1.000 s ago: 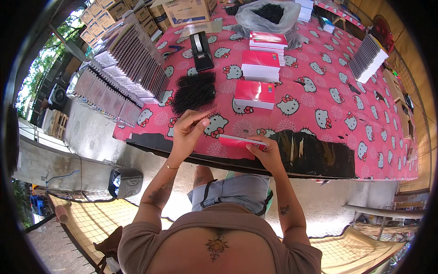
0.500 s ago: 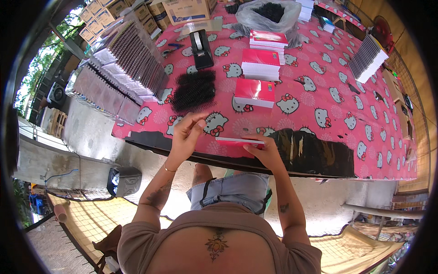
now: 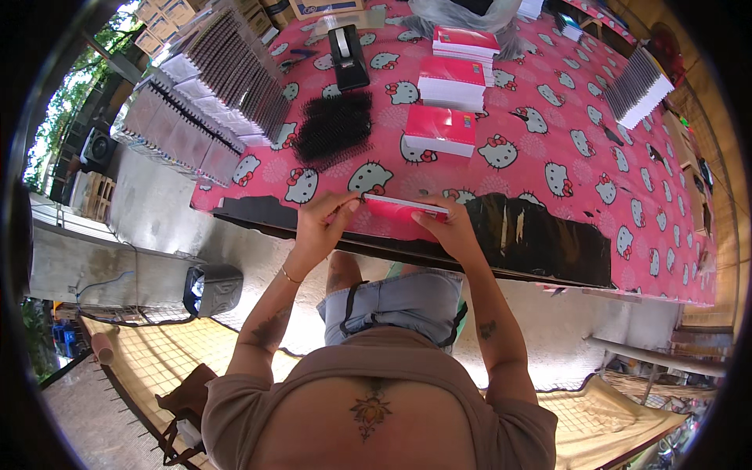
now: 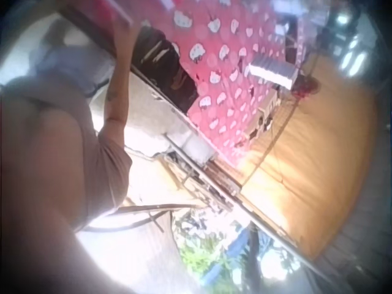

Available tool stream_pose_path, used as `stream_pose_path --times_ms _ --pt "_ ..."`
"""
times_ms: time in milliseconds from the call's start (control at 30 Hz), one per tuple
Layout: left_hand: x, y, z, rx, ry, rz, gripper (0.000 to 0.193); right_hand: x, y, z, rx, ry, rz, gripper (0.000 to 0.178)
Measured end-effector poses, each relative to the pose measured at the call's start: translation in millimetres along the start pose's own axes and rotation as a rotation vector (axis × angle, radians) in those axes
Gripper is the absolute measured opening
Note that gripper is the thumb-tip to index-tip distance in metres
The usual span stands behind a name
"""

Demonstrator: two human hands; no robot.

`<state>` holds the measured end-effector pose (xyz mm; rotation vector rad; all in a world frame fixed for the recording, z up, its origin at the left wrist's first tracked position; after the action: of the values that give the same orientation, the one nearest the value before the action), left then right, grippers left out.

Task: The person packs notebooks into a cardboard box and applies stickers to smaller notebooks.

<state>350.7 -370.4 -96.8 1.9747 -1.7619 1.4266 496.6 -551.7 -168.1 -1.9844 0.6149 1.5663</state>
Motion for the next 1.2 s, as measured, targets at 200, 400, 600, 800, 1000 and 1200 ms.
stream_pose_path --times_ms 200,400,600,800,1000,1200 --pt "0 -3 -3 0.002 0.04 -0.011 0.016 0 1 0 0.003 -0.029 -0.012 0.022" --pt "-4 -3 -2 -0.028 0.05 0.009 0.017 0 1 7 -0.023 -0.074 0.019 0.021" --pt "-7 -9 8 -0.27 -0.062 0.09 0.024 -1 4 8 -0.029 0.015 0.008 0.021" --pt "-2 -17 15 -0.362 -0.204 0.227 0.033 3 3 11 -0.018 0.021 -0.059 0.021" --pt "41 -17 21 -0.021 -0.744 0.19 0.072 -14 9 19 0.122 -0.25 0.0 0.02" --pt "13 30 53 -0.119 -0.805 0.149 0.086 -21 8 19 0.186 -0.121 -0.026 0.019"
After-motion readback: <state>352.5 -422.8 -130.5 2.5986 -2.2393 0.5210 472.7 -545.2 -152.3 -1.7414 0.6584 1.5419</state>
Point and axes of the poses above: each hand's wrist, its own y-axis away from the middle knuckle, its own z-axis out of the palm, x = y × z, the point moved 8 cm from there along -y, towards the middle knuckle, and after that the axes turned 3 degrees about -x, right-handed, at the moved point
